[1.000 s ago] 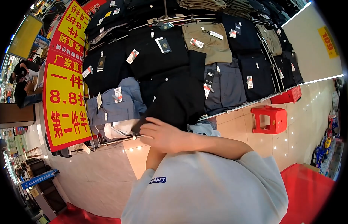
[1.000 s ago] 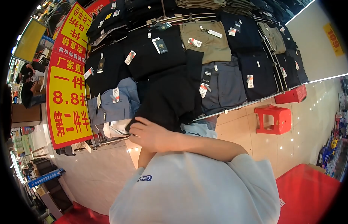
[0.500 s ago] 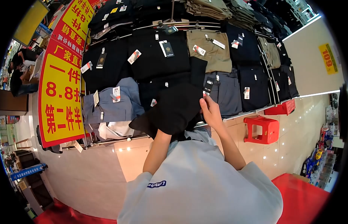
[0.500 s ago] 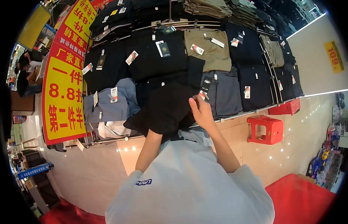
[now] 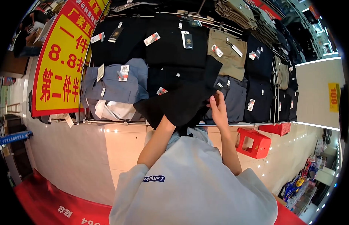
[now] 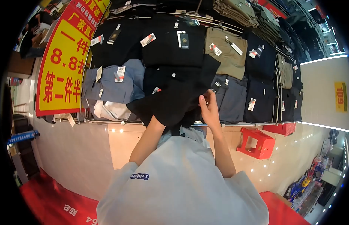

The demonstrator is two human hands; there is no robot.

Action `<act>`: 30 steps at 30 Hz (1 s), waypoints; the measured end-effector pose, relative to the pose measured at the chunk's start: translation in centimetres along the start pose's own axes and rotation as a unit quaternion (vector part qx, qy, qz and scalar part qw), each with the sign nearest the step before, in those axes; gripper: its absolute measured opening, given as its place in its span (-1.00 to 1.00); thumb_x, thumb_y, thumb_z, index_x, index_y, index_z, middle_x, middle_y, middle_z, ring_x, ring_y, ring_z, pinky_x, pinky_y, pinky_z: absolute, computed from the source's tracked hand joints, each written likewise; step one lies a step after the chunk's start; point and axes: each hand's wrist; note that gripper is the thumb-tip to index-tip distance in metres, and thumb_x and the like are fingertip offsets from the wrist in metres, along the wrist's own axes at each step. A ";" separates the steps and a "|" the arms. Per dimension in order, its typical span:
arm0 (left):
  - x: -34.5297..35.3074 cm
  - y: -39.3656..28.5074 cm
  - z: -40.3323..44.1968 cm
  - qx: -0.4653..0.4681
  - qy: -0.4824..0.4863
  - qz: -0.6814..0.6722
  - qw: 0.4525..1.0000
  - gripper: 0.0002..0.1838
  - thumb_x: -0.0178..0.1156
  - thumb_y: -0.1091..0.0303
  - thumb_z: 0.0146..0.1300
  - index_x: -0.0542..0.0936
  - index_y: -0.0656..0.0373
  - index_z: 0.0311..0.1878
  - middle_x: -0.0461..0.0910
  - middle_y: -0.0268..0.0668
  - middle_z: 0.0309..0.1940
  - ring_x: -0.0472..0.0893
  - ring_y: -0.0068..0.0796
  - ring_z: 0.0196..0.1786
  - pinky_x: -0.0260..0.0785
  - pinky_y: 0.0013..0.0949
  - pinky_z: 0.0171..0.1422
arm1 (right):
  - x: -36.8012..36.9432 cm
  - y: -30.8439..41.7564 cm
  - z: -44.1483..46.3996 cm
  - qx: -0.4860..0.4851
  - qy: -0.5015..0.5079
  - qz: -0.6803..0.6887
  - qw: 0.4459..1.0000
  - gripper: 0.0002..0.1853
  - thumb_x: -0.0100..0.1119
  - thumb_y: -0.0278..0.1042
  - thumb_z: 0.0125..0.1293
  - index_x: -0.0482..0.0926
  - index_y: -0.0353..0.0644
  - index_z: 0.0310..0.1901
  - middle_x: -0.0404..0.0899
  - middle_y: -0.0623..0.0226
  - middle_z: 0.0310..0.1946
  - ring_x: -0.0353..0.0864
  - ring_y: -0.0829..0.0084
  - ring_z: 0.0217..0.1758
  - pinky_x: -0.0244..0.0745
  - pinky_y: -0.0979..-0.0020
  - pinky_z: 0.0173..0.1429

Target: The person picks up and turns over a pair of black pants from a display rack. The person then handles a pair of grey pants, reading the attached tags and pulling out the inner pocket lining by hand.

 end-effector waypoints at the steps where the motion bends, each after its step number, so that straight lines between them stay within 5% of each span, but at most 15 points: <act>1: -0.8 -0.8 0.7 0.035 0.021 0.144 0.989 -0.70 0.19 0.32 0.33 0.64 0.14 0.09 0.63 -0.18 0.04 0.60 -0.18 0.06 0.47 -0.23 0.07 | -0.3 -0.3 0.4 0.004 0.037 -0.009 0.999 -0.34 0.11 -0.24 0.58 0.06 -0.26 0.54 0.49 0.19 0.11 0.49 0.51 0.04 0.50 0.46 0.11; 4: 0.0 0.8 0.4 0.022 0.089 0.178 0.980 -0.72 0.19 0.29 0.34 0.64 0.11 0.07 0.65 -0.21 0.00 0.62 -0.21 0.04 0.47 -0.26 0.08 | 0.2 0.6 0.6 -0.050 0.017 0.018 0.998 -0.21 0.12 -0.25 0.58 -0.11 -0.21 0.62 0.49 0.16 0.08 0.49 0.51 0.00 0.51 0.46 0.10; 5: 0.5 1.4 -0.1 0.010 0.084 0.166 0.982 -0.72 0.19 0.29 0.34 0.64 0.10 0.07 0.65 -0.22 -0.01 0.62 -0.21 0.03 0.48 -0.26 0.07 | -0.3 1.4 0.9 -0.014 0.042 0.019 0.999 -0.10 0.14 -0.27 0.56 -0.30 -0.14 0.65 0.54 0.19 0.00 0.51 0.52 -0.07 0.51 0.46 0.08; 8: 0.9 1.7 -0.6 -0.021 0.102 0.152 0.983 -0.72 0.19 0.28 0.33 0.65 0.08 0.07 0.67 -0.24 -0.03 0.64 -0.23 0.01 0.49 -0.27 0.03 | -1.7 2.7 1.9 0.045 0.111 0.017 0.993 -0.51 0.21 -0.36 0.50 0.43 -0.25 0.41 0.59 0.45 -0.37 0.53 0.64 -0.29 0.50 0.54 -0.09; 11: -0.4 0.0 0.5 -0.023 0.136 0.172 0.975 -0.72 0.19 0.28 0.33 0.65 0.09 0.07 0.66 -0.25 -0.02 0.64 -0.22 -0.01 0.50 -0.28 0.00 | -2.0 1.6 2.4 0.013 0.090 0.051 0.994 -0.81 0.27 -0.41 0.46 0.67 -0.30 0.00 0.57 0.53 -0.46 0.52 0.70 -0.37 0.47 0.59 -0.17; 16: -0.3 2.2 -0.6 0.094 0.052 0.209 0.972 -0.68 0.14 0.25 0.42 0.63 0.13 0.15 0.68 -0.26 0.05 0.67 -0.26 0.05 0.53 -0.28 0.08 | -2.9 2.2 1.8 -0.001 -0.002 0.067 0.998 -0.90 0.30 -0.47 0.42 0.65 -0.31 -0.12 0.62 0.52 -0.45 0.49 0.76 -0.40 0.38 0.66 -0.24; 17: -0.3 2.5 -1.5 -0.072 0.010 -0.133 0.988 -0.67 0.12 0.24 0.46 0.62 0.14 0.18 0.67 -0.27 0.10 0.66 -0.28 0.10 0.53 -0.28 0.14 | -3.3 2.4 1.5 0.001 -0.016 0.053 0.998 -0.90 0.31 -0.48 0.42 0.65 -0.31 -0.12 0.62 0.52 -0.44 0.49 0.76 -0.40 0.37 0.67 -0.24; 18: -0.3 2.9 -2.6 -0.230 -0.032 -0.455 0.860 -0.65 0.09 0.23 0.49 0.61 0.16 0.21 0.67 -0.27 0.14 0.65 -0.30 0.14 0.52 -0.27 0.19 | -3.6 2.6 1.2 0.003 -0.031 0.038 0.999 -0.90 0.31 -0.48 0.41 0.65 -0.31 -0.12 0.63 0.51 -0.44 0.50 0.76 -0.40 0.36 0.67 -0.24; 19: -0.4 3.5 -3.5 -0.356 -0.068 -0.709 0.605 -0.63 0.06 0.21 0.53 0.60 0.17 0.25 0.66 -0.28 0.18 0.65 -0.32 0.18 0.52 -0.26 0.25 | -3.7 2.8 1.0 -0.007 -0.044 0.031 0.999 -0.89 0.33 -0.46 0.40 0.65 -0.31 -0.13 0.62 0.52 -0.46 0.50 0.77 -0.41 0.32 0.69 -0.28; 22: -0.3 6.7 -4.9 -0.385 -0.066 -0.710 0.586 -0.57 -0.03 0.16 0.60 0.52 0.22 0.34 0.58 -0.25 0.30 0.60 -0.30 0.29 0.46 -0.20 0.39 | -3.9 3.5 0.7 -0.030 -0.104 -0.005 0.994 -0.86 0.37 -0.39 0.40 0.66 -0.28 -0.17 0.59 0.50 -0.56 0.46 0.77 -0.50 0.15 0.66 -0.41; 23: -0.3 8.0 -5.6 -0.384 -0.035 -0.697 0.605 -0.47 -0.09 0.00 0.62 0.45 0.18 0.41 0.56 -0.24 0.32 0.58 -0.29 0.32 0.44 -0.19 0.41 | -4.2 4.4 0.5 -0.007 -0.109 -0.013 0.994 -0.84 0.37 -0.37 0.40 0.64 -0.29 -0.21 0.60 0.46 -0.57 0.52 0.74 -0.50 0.21 0.65 -0.41; 27: -2.3 3.1 -2.6 -0.393 -0.029 -0.682 0.617 -0.29 -0.22 -0.27 0.58 0.36 0.13 0.47 0.59 -0.32 0.27 0.57 -0.41 0.30 0.44 -0.23 0.37 | -4.5 4.6 0.5 -0.033 -0.151 -0.027 0.988 -0.79 0.38 -0.34 0.40 0.60 -0.31 -0.27 0.59 0.43 -0.60 0.52 0.71 -0.55 0.21 0.63 -0.45; 30: -2.0 4.3 -3.0 -0.359 0.010 -0.679 0.640 -0.37 -0.13 -0.18 0.60 0.42 0.15 0.42 0.62 -0.35 0.19 0.61 -0.48 0.18 0.49 -0.31 0.24 | -5.6 4.6 0.0 -0.013 -0.154 -0.080 0.985 -0.78 0.38 -0.33 0.40 0.60 -0.30 -0.29 0.56 0.45 -0.65 0.47 0.73 -0.61 0.18 0.62 -0.49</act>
Point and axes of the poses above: each hand's wrist, its own z-axis towards the middle knuckle, its own x-axis out of the palm, y = z × x
